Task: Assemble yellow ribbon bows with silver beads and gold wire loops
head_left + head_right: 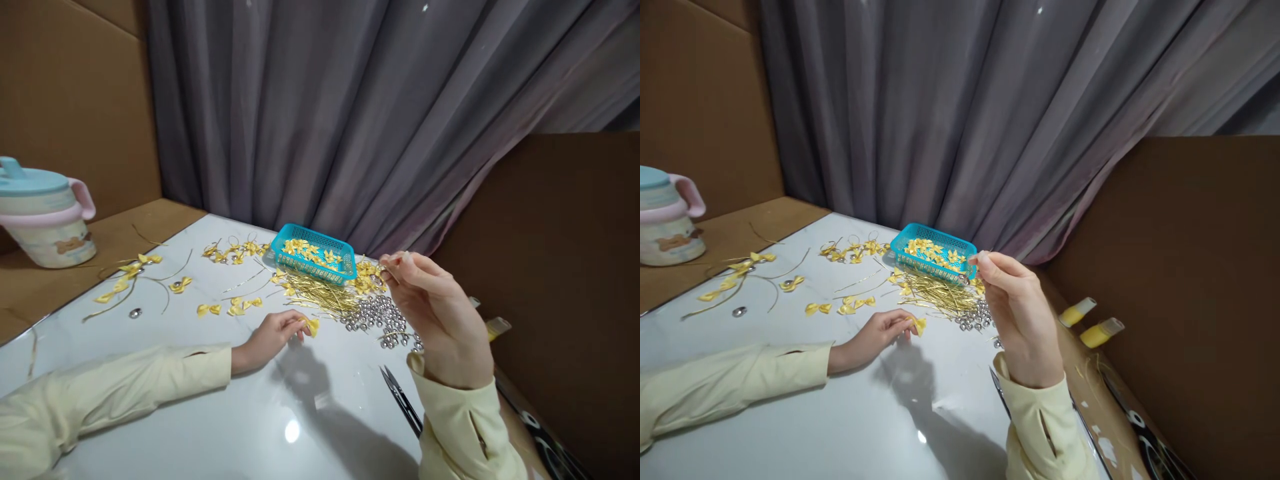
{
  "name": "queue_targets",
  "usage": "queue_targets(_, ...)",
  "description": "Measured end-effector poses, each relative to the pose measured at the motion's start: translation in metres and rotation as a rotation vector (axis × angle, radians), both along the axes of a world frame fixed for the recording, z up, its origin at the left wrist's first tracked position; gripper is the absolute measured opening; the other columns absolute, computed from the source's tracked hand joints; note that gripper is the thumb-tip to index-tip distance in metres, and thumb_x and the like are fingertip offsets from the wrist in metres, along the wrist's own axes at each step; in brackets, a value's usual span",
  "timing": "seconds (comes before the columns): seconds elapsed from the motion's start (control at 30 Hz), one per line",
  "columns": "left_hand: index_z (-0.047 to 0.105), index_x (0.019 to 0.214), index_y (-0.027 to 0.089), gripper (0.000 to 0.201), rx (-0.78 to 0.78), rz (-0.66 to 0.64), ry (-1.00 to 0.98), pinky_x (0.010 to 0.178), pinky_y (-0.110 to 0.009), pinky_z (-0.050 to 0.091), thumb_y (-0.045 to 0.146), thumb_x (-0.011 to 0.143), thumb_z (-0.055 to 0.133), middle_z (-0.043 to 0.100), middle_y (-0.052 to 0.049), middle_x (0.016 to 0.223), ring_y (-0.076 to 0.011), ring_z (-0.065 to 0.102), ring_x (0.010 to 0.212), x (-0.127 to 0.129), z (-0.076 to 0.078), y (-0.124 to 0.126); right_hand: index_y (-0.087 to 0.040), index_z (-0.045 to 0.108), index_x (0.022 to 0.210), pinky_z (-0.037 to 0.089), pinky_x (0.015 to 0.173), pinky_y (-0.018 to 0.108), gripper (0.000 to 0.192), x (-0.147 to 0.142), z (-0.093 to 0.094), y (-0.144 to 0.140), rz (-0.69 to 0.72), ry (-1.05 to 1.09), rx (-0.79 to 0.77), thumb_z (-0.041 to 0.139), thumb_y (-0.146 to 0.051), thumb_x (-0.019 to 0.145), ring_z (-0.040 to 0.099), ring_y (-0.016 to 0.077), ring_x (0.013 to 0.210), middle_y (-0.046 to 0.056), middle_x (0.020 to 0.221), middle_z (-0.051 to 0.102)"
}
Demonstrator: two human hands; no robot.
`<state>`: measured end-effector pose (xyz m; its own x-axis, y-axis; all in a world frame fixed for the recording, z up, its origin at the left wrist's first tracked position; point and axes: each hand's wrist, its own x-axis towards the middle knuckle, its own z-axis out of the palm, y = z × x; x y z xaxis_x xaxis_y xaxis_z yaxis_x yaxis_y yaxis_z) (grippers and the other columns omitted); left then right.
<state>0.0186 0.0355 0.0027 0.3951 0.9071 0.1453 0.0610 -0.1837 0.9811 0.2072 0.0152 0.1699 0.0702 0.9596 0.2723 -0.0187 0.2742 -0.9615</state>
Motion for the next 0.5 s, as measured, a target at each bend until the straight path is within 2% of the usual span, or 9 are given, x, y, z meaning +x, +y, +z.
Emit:
queue_targets(0.17,0.062,0.079,0.015,0.028,-0.013,0.001,-0.024,0.065,-0.027,0.047,0.038,0.088,0.047,0.063,-0.003,0.07,-0.0146,0.058,0.067,0.0,-0.003,0.0,-0.022,0.07,0.064,0.052,0.065,0.024,0.008,-0.011,0.005,-0.015,-0.066,0.002,0.069,0.077,-0.026,0.062,0.061,0.0118,0.069,0.001,0.07,0.066)
queue_targets(0.33,0.063,0.083,0.016,0.026,0.002,0.029,-0.042,0.066,-0.027,0.045,0.036,0.089,0.047,0.064,-0.003,0.076,-0.0151,0.059,0.071,0.001,-0.005,0.003,-0.023,0.071,0.061,0.051,0.06,0.024,0.006,-0.02,0.012,-0.028,-0.089,-0.051,0.189,0.075,-0.02,0.065,0.061,0.0121,0.063,0.0,0.064,0.066)
queue_targets(0.5,0.063,0.086,0.016,0.025,0.021,0.042,-0.061,0.07,-0.026,0.045,0.035,0.088,0.048,0.065,-0.003,0.08,-0.0171,0.059,0.078,-0.002,0.005,0.003,-0.021,0.071,0.062,0.045,0.05,0.02,0.007,-0.025,0.016,-0.034,-0.077,-0.079,0.297,0.075,-0.018,0.067,0.06,0.0107,0.057,0.001,0.062,0.066)
